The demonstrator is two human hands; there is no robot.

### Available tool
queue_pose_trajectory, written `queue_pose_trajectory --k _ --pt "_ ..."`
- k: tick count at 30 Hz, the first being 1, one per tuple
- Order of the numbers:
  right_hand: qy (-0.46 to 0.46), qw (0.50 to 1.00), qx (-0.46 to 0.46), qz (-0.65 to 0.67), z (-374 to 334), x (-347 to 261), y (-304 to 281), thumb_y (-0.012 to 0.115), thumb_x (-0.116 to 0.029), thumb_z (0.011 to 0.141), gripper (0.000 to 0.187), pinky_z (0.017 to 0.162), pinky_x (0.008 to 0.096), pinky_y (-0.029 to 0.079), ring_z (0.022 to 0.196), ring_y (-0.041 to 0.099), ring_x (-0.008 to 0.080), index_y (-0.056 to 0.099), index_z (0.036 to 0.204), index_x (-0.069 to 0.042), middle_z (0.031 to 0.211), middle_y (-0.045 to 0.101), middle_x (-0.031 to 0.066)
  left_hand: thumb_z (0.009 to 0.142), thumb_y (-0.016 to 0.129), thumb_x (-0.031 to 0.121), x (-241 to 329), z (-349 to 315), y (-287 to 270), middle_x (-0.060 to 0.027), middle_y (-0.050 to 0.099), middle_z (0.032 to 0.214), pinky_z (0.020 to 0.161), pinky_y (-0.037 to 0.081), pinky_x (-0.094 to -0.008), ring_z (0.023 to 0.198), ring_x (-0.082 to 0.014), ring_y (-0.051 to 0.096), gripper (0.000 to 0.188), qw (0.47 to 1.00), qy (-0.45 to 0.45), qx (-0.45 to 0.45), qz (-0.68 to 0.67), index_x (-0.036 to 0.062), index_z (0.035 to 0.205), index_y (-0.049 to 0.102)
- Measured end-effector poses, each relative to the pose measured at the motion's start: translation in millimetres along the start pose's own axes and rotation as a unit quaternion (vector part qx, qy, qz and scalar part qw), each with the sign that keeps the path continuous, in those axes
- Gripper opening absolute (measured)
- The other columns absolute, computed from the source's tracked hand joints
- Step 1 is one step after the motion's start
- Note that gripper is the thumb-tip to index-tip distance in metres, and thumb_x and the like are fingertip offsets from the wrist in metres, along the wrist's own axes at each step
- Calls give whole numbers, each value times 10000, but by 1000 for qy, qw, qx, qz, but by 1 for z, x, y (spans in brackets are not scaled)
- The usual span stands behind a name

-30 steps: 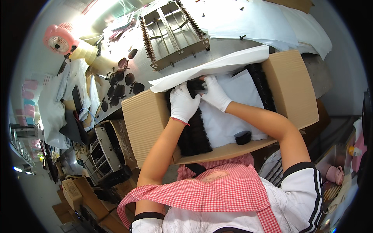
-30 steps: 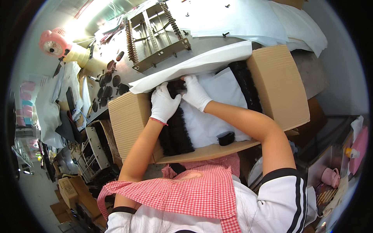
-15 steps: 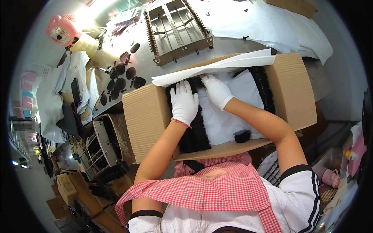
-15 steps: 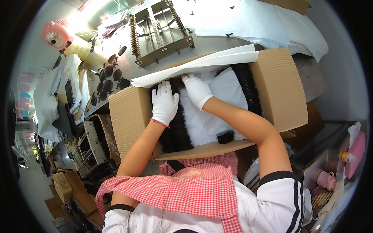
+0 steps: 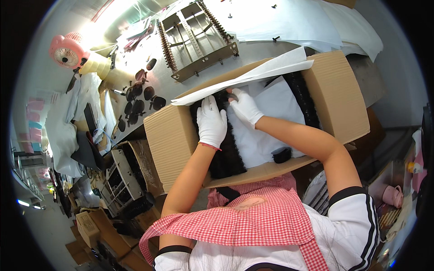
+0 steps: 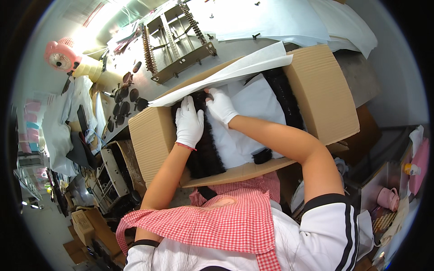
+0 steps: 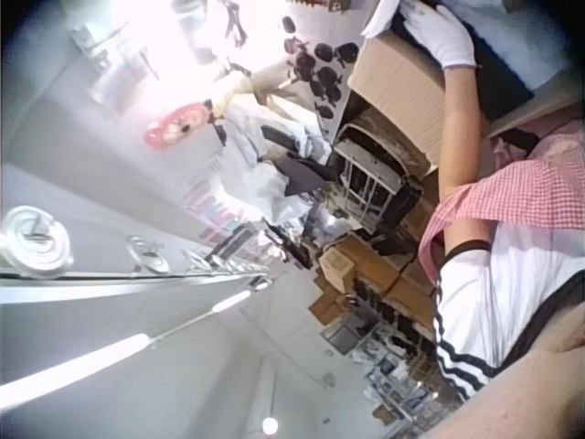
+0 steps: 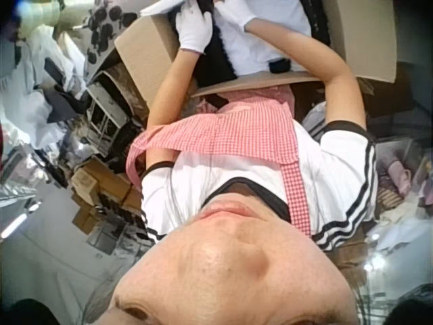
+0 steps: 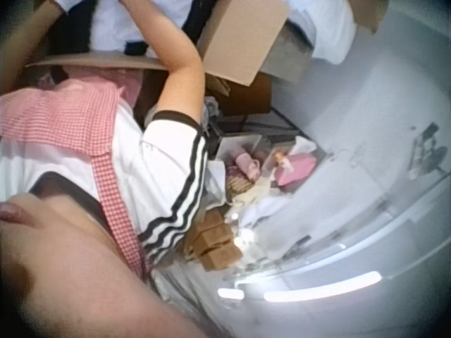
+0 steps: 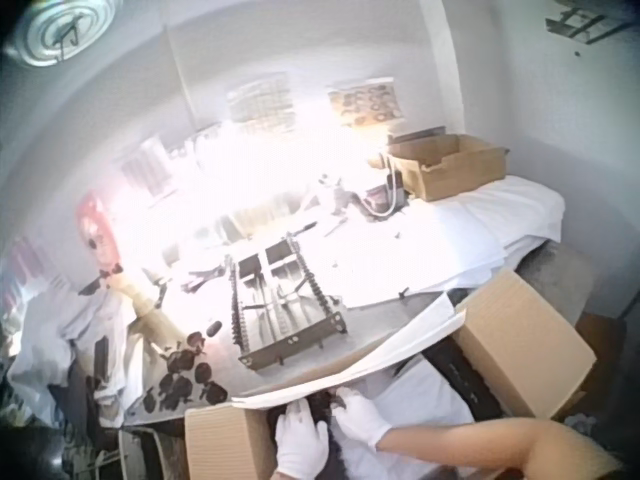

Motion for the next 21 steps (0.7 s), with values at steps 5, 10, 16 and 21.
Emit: queue_pose_trajectory --k 5,10,16,21 --pt "156 975 88 129 12 7 28 652 -294 923 400 864 402 509 1008 661 361 594 1139 37 1089 688 210 898 596 250 2 2 2 -245 476 1401 1102 325 -498 1327 -374 428 667 999 12 -4 49 -101 1416 363" --pt "189 963 69 180 26 10 38 657 -295 916 444 878 397 505 1037 655 365 586 1173 60 1125 675 238 913 601 249 3 0 0 -285 395 1457 1107 322 -537 1354 -420 382 713 1000 -1 -22 15 -90 1462 297" --pt "229 970 -11 85 26 -6 41 420 -436 987 588 931 449 495 1138 611 426 541 1248 76 1212 628 296 882 607 220 5 0 -3 -278 368 1483 1113 315 -504 1390 -407 342 749 1000 9 -23 -8 -71 1486 273" --pt "117 991 -57 -26 26 -17 32 354 -415 996 577 954 482 471 1099 602 471 587 1187 78 1118 640 334 880 587 206 9 1 -6 -276 370 1483 1090 347 -496 1395 -402 342 697 999 28 -11 -28 -45 1476 328"
Point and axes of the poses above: each hand's wrist, its own z-axis towards the middle knuckle, its own y-axis out of the palm, x = y × z, the point moved 2 cm from there along z, towards the middle knuckle
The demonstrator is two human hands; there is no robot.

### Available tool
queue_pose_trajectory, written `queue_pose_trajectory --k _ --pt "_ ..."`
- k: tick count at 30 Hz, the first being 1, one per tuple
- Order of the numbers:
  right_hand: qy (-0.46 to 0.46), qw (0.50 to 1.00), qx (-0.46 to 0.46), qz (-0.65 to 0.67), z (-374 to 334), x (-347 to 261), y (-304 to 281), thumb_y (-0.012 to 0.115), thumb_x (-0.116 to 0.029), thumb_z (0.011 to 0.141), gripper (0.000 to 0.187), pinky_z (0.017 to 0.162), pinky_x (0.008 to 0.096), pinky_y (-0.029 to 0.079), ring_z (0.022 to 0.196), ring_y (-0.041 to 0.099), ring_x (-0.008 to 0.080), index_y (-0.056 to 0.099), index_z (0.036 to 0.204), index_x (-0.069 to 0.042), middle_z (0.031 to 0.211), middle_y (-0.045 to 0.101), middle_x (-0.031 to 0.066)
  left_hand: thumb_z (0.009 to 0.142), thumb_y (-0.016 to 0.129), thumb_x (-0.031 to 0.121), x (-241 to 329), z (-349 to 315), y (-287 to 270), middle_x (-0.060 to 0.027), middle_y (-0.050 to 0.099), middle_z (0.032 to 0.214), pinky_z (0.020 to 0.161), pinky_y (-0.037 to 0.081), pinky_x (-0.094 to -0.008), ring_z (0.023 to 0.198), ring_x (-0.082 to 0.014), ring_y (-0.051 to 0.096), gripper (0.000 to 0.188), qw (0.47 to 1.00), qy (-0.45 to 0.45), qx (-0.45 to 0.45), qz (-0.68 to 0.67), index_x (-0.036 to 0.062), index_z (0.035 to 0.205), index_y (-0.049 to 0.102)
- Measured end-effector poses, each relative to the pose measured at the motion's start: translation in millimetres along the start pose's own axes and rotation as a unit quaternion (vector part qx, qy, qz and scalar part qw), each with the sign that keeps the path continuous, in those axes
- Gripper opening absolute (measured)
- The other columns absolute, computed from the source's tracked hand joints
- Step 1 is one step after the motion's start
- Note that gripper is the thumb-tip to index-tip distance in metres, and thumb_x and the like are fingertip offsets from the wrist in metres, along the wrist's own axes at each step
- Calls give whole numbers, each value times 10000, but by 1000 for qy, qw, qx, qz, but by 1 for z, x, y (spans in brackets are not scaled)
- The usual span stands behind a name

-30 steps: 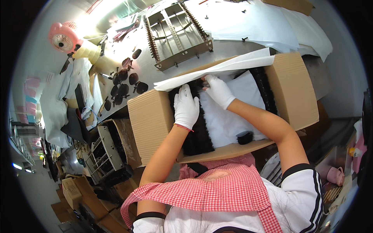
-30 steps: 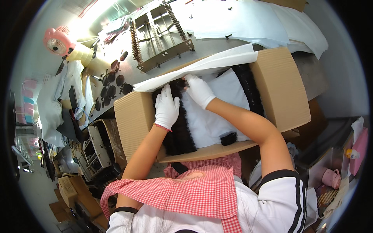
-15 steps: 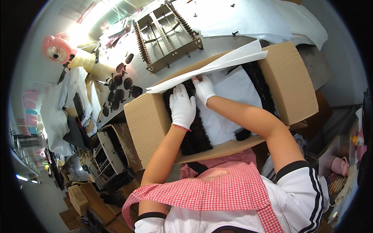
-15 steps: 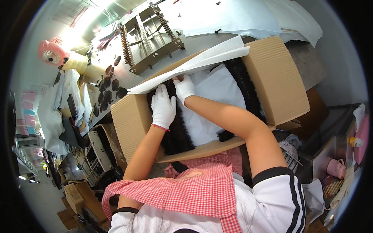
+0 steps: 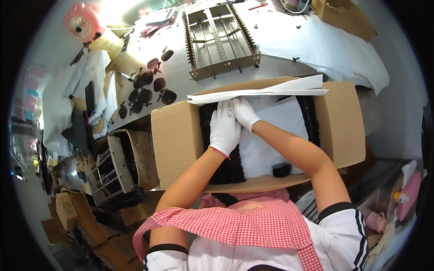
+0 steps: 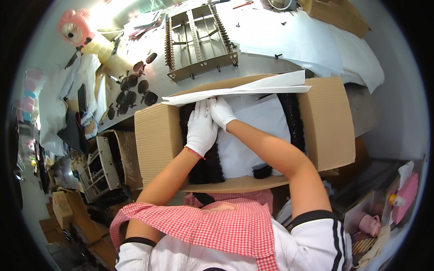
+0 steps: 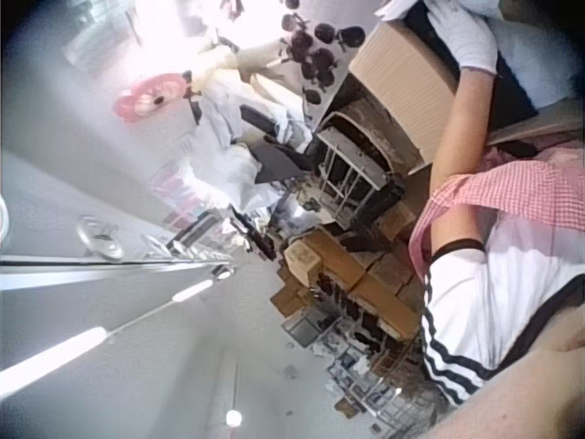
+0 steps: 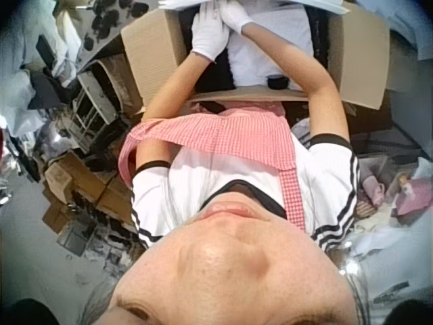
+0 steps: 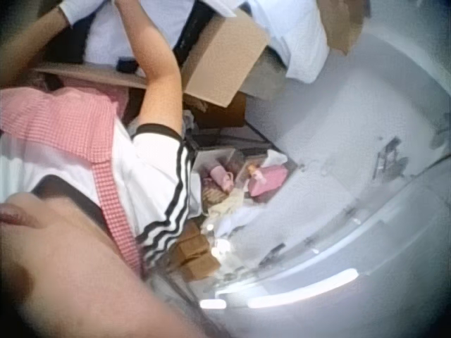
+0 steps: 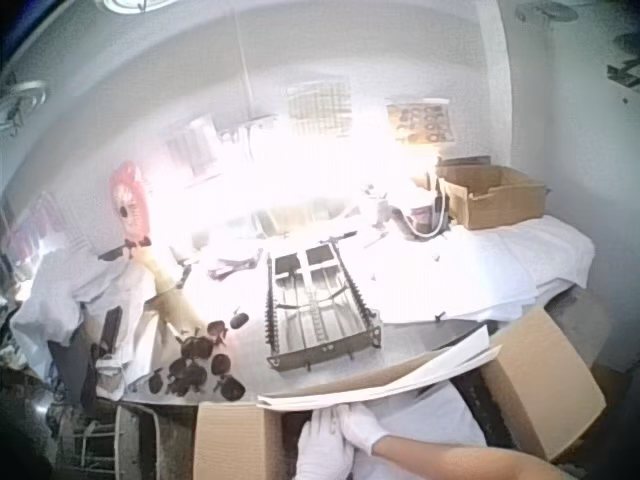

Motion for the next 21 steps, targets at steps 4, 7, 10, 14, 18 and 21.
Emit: queue_pose_trajectory --k 4,7,10,14,18,21 --pt "-33 925 -120 -360 12 -12 -7 253 -417 1018 624 975 479 463 1086 616 436 700 1051 16 1145 654 277 874 592 192 0 1 -3 -286 367 1477 1113 342 -461 1384 -412 346 693 996 -26 27 -83 -32 1477 335" --pt "-53 944 -146 -290 14 -17 -15 293 -416 1019 593 982 476 458 1117 601 442 682 1116 22 1172 640 284 866 607 205 2 0 -3 -281 350 1499 1131 320 -461 1404 -403 333 756 1000 -13 7 -6 -59 1495 282" --pt "-47 959 -135 -245 15 -14 -13 373 -378 1011 520 968 472 467 1119 595 449 679 1120 29 1166 630 300 864 604 249 2 -3 5 -289 359 1487 1147 292 -476 1415 -396 320 768 998 -59 18 -12 -125 1458 291" --pt "-81 914 -147 -370 13 -10 -6 386 -344 998 481 927 491 481 1049 610 464 696 1036 22 1089 650 299 857 590 248 1 -4 17 -281 385 1466 1126 299 -478 1382 -395 352 723 997 -66 31 19 -108 1435 342" --pt "-143 833 -197 -497 5 -48 -29 408 -406 1002 520 929 494 473 984 634 462 691 1048 27 1067 668 281 803 624 264 -1 -3 4 -283 426 1415 1100 316 -472 1344 -406 384 698 996 -85 41 -11 -69 1378 413" --pt "-211 740 -379 -514 -20 -98 -71 459 -500 991 557 996 421 455 1136 612 368 658 1210 -28 1216 654 227 836 607 286 -3 -6 -24 -265 373 1490 1154 261 -484 1417 -388 318 762 988 -100 -66 -102 -55 1464 343"
Point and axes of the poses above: each hand's wrist, its own z-axis towards the middle knuckle, its own y-axis out of the palm, x = y × z, the point moved 2 cm from there along z, towards the middle knuckle
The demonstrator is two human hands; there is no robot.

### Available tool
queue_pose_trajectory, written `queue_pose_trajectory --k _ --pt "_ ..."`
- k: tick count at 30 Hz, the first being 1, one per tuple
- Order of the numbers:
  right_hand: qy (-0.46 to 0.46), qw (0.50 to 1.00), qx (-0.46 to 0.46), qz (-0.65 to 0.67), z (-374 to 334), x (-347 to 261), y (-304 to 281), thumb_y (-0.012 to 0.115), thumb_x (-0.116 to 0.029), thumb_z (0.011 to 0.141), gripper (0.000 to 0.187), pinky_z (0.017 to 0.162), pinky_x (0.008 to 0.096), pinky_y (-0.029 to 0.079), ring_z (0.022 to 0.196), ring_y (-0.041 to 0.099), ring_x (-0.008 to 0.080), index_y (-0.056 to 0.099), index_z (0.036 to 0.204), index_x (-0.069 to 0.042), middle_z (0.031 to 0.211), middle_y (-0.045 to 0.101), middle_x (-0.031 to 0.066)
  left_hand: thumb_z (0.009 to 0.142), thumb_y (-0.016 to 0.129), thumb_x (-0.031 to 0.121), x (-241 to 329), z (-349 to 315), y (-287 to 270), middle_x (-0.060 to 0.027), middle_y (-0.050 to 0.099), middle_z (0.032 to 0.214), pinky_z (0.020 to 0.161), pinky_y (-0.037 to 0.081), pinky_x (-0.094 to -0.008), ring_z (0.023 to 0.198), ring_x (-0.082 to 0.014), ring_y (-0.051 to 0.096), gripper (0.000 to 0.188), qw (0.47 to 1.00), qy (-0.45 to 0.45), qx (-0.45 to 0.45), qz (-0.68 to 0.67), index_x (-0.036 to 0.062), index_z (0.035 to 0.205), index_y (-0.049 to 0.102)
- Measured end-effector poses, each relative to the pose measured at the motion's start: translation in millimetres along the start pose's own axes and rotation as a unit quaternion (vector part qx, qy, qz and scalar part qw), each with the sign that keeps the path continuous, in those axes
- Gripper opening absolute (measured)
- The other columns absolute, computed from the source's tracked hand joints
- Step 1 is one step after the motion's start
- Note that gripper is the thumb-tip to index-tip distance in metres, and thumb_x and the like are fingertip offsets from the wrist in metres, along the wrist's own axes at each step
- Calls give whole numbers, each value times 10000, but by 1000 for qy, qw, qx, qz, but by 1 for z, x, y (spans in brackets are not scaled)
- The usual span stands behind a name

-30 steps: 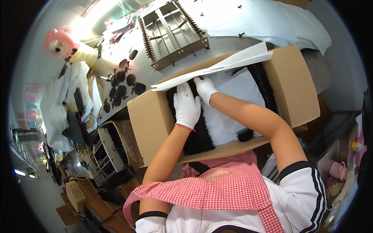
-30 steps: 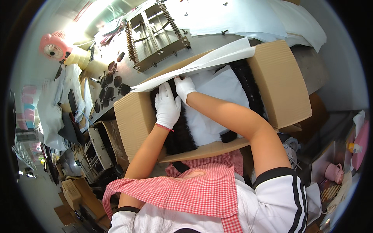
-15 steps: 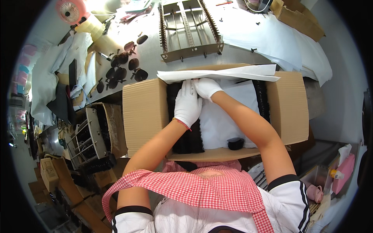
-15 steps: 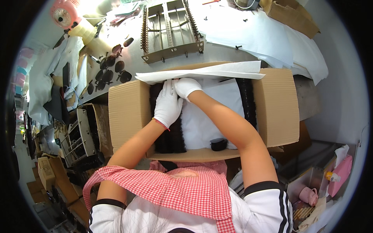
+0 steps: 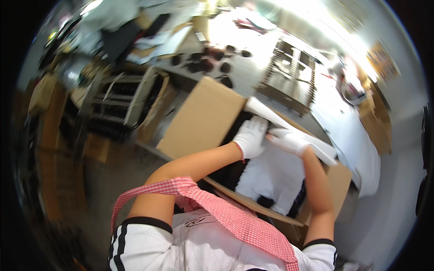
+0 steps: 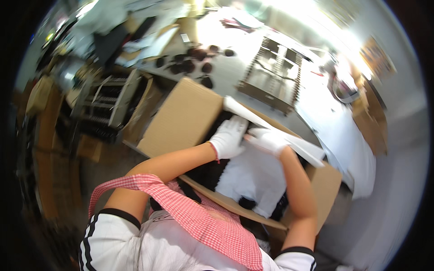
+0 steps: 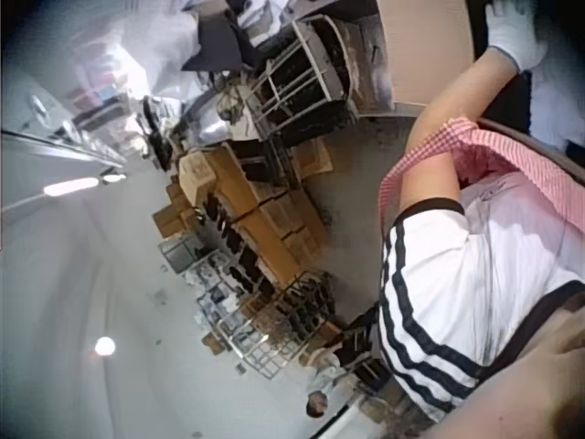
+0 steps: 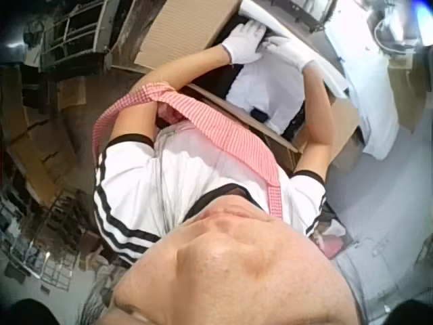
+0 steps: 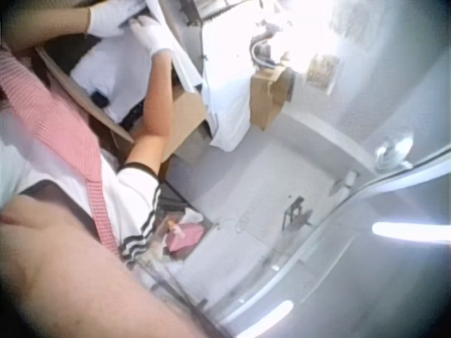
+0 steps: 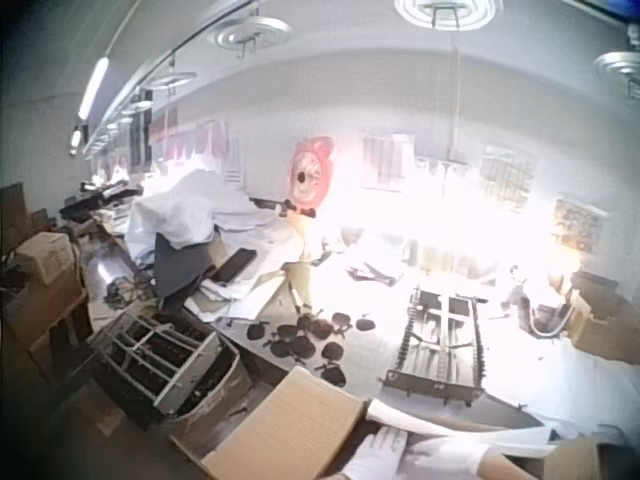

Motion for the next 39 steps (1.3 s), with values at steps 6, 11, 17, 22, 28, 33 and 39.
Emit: queue_pose_trajectory --k 6,11,17,22,28,33,39 --pt "-183 959 134 171 -17 -5 -83 453 -60 982 364 967 285 458 1068 603 152 597 1307 21 1172 677 80 872 653 200 -33 -73 -92 -225 556 1337 1056 438 -414 1222 -362 561 534 976 92 135 -141 -15 1340 513" --pt "-43 934 344 90 50 16 -108 563 -55 958 296 843 263 472 912 581 114 621 1246 -15 1046 662 65 910 610 105 -99 -164 -168 -176 646 1225 1036 468 -387 1171 -315 608 349 956 30 245 -158 18 1248 609" --pt "-255 906 325 92 85 -89 -91 615 -36 868 266 928 346 487 1041 623 266 658 1130 -18 1130 661 130 821 617 129 -223 -254 -252 -158 623 1211 1015 486 -415 1110 -322 612 440 931 -117 304 163 31 1248 580" --pt "-335 909 246 33 117 -206 -61 672 -94 801 274 987 401 468 1129 599 312 669 1070 -42 1177 668 124 719 744 480 -323 -278 -287 -197 212 1620 1212 144 -496 1501 -388 167 1181 869 -395 -3 300 87 1586 45" --pt "-341 928 142 39 162 -298 -25 674 -134 858 324 956 402 487 1114 603 327 645 1169 -50 1179 655 138 655 776 491 -375 -258 -302 -246 413 1449 1180 224 -479 1383 -398 350 1169 932 -195 -68 297 40 1556 181" --pt "-265 960 4 92 174 -336 6 609 -257 923 457 963 442 473 1119 593 395 576 1318 -30 1160 635 240 559 789 357 -388 -255 -311 -253 532 1237 1064 391 -447 1164 -400 511 1131 980 -54 30 189 50 1521 279" --pt "-198 965 -4 173 139 -334 -2 585 -193 930 449 949 389 484 1056 633 343 544 1339 -15 1107 646 206 501 780 266 -375 -258 -340 -178 551 1193 1011 407 -440 1123 -364 523 1004 984 -34 65 162 104 1429 434"
Point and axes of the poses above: each hand's wrist, its own z-axis towards the middle knuckle, its own y-axis out of the palm, x = y × z, the point moved 2 cm from there along z, towards the middle knuckle
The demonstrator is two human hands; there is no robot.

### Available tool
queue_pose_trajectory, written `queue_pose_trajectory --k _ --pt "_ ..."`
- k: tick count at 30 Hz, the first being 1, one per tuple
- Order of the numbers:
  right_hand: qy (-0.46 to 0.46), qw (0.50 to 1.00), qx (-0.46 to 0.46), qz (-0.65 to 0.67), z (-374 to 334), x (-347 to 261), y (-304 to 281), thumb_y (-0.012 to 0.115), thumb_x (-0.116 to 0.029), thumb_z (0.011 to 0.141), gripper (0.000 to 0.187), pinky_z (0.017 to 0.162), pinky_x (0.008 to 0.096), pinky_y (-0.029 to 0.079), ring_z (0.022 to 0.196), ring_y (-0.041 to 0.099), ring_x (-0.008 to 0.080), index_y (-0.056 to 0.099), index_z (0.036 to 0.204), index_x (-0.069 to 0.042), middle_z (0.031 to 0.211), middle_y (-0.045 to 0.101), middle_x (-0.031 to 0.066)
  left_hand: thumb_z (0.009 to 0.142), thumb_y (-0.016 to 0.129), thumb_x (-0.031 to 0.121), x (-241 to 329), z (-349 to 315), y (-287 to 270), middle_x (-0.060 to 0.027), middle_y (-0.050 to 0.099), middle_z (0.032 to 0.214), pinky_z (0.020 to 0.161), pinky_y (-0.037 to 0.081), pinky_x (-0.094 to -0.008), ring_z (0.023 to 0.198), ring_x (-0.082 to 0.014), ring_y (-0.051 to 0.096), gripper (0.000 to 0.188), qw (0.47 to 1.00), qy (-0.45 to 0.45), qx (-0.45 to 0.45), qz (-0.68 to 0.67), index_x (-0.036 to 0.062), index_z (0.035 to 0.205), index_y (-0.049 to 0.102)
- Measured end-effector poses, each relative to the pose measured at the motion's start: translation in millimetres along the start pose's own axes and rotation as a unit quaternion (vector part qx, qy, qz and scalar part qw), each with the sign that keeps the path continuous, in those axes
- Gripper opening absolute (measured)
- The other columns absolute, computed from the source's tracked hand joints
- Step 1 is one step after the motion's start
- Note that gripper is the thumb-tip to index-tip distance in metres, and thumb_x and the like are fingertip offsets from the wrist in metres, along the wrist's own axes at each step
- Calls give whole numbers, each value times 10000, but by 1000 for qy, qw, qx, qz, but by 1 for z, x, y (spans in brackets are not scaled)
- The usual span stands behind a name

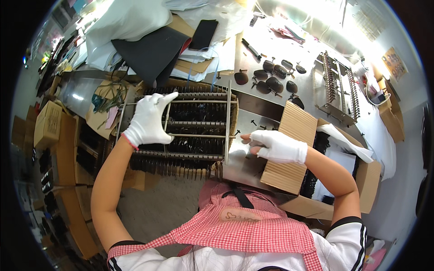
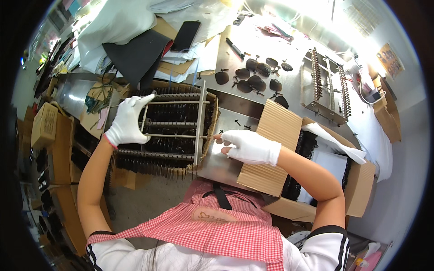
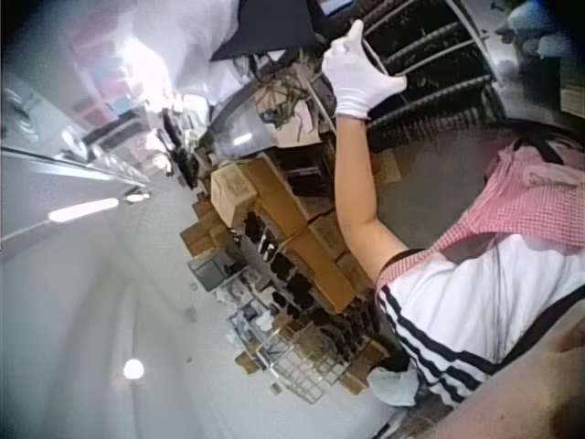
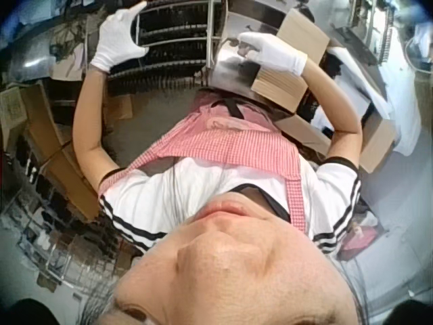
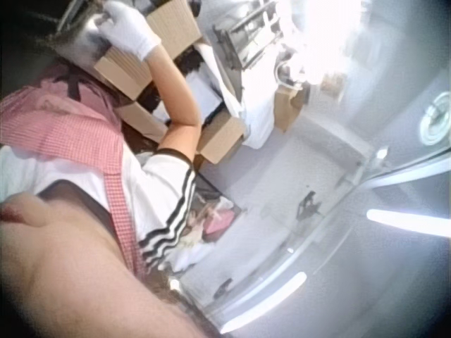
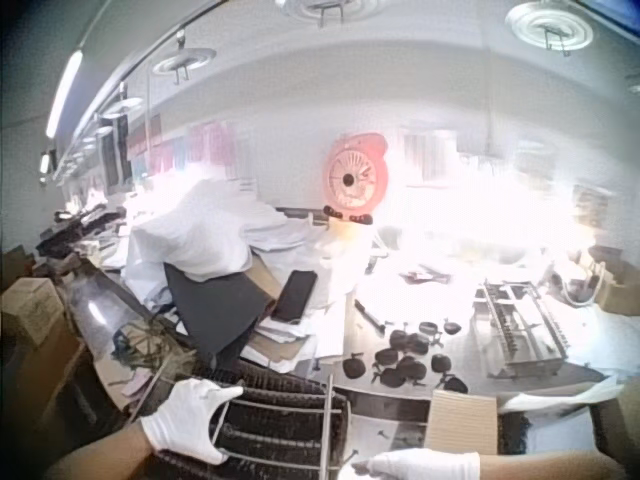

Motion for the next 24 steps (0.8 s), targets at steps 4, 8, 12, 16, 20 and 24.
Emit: queue_pose_trajectory --k 4,8,12,16,20,24 --pt "24 997 73 16 -29 -19 -36 545 -88 896 484 926 351 504 1009 660 243 521 1378 -41 1115 649 137 495 827 259 16 -1 -36 -157 536 1139 950 415 -423 1055 -333 509 991 987 3 153 -57 101 1396 447" --pt "-75 968 240 8 -52 -51 -78 526 -394 989 548 865 280 464 898 564 131 519 1387 -19 1052 604 60 535 849 238 43 17 -46 -196 538 1238 999 414 -438 1102 -347 519 969 935 -28 341 -97 21 1389 443" --pt "-60 930 363 -2 -65 -86 -124 445 -486 1017 585 738 264 432 734 441 104 530 1405 -57 745 457 -10 562 886 283 79 62 -24 -211 504 1179 995 430 -415 1102 -327 506 949 856 -110 486 -137 -64 1313 421" --pt "-101 896 424 -91 -42 -115 -176 508 -437 984 497 782 254 450 829 534 106 615 1283 -54 867 595 15 566 892 297 114 118 17 -214 401 1169 985 400 -452 1079 -333 449 990 761 -174 584 -223 -106 1283 341" --pt "-37 910 393 -127 -12 -116 -199 629 -373 925 409 873 268 483 957 625 149 636 1181 -55 997 686 67 564 905 282 126 152 59 -197 388 1189 972 390 -421 1125 -304 406 989 717 -221 614 -247 -100 1284 344" --pt "28 933 341 -111 8 -103 -195 667 -255 938 360 769 250 477 868 582 69 663 1255 -83 974 692 21 577 894 256 122 163 78 -209 368 1194 988 381 -447 1123 -322 417 1000 712 -237 613 -248 -110 1298 308"
Point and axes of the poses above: each hand's wrist, its own z-axis towards the middle knuckle, its own y-axis out of the palm, x = y × z, the point moved 2 cm from there along z, towards the middle knuckle
